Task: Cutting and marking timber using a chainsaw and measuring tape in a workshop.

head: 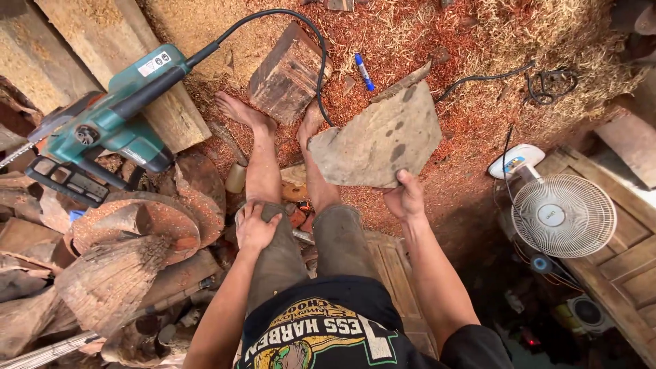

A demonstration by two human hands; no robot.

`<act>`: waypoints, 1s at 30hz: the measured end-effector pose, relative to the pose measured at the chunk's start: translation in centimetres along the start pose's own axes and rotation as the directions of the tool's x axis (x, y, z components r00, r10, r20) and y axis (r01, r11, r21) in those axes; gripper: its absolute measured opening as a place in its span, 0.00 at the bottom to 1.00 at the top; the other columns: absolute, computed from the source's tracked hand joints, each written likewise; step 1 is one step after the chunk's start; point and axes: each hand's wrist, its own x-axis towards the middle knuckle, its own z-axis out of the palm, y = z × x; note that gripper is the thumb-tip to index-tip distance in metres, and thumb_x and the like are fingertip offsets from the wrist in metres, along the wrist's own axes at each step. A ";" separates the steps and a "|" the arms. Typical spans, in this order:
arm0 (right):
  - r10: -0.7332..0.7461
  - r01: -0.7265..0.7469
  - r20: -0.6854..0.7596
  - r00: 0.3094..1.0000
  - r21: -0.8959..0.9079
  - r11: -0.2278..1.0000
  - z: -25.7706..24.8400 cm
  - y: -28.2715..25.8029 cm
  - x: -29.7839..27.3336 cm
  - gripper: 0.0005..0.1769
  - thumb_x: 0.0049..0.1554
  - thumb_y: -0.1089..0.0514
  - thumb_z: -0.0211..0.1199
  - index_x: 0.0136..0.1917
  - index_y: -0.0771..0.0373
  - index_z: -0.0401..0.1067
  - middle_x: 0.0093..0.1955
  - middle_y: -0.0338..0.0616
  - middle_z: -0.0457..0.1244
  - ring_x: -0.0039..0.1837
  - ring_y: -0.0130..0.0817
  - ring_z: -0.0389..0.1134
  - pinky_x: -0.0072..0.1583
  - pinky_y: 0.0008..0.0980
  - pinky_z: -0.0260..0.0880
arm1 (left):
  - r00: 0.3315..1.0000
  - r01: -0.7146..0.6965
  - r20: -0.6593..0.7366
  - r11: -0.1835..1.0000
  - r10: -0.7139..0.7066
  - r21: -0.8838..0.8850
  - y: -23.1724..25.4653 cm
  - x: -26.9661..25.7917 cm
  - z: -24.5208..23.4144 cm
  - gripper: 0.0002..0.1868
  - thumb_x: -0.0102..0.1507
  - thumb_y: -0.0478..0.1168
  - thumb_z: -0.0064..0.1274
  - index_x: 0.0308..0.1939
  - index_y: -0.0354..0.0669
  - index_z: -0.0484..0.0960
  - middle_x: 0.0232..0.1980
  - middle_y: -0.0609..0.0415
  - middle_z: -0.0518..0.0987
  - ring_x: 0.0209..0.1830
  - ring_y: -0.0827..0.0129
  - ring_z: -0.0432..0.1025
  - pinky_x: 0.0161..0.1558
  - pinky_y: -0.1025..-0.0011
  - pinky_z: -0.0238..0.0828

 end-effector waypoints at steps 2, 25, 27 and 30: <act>0.005 -0.005 -0.020 1.000 0.000 1.000 -0.3 0.5 -0.1 0.35 0.58 0.53 0.72 0.73 0.66 0.63 0.63 0.50 0.67 0.59 0.47 0.73 0.51 0.50 0.77 | 1.000 0.002 -0.017 1.000 -0.002 0.003 -0.2 0.1 0.3 0.37 0.59 0.62 0.56 0.70 0.56 0.72 0.79 0.61 0.56 0.79 0.53 0.49 0.74 0.56 0.52; 0.084 -0.141 -0.162 0.983 -0.381 0.914 2.8 2.5 1.2 0.24 0.56 0.66 0.74 0.64 0.71 0.72 0.54 0.51 0.69 0.54 0.41 0.71 0.57 0.44 0.73 | 0.865 -0.334 -0.011 0.560 0.502 -0.758 8.6 3.5 -5.8 0.12 0.67 0.41 0.59 0.49 0.36 0.84 0.42 0.56 0.85 0.39 0.81 0.74 0.44 0.76 0.72; -0.035 -0.035 -0.179 0.983 -0.371 0.928 6.2 2.5 2.0 0.32 0.49 0.70 0.72 0.66 0.66 0.66 0.58 0.47 0.69 0.58 0.38 0.73 0.61 0.41 0.77 | 0.907 -0.273 -0.042 0.511 0.418 -0.815 8.4 3.9 -4.2 0.09 0.66 0.40 0.59 0.44 0.37 0.85 0.37 0.59 0.86 0.34 0.81 0.75 0.41 0.77 0.72; -0.060 -0.030 -0.229 0.971 -0.371 0.928 5.7 3.4 2.1 0.34 0.49 0.73 0.70 0.68 0.70 0.65 0.60 0.49 0.69 0.60 0.39 0.73 0.63 0.42 0.76 | 0.923 -0.261 -0.088 0.442 0.375 -0.858 7.5 5.0 -1.5 0.08 0.66 0.38 0.60 0.44 0.36 0.85 0.37 0.57 0.85 0.33 0.80 0.74 0.38 0.76 0.72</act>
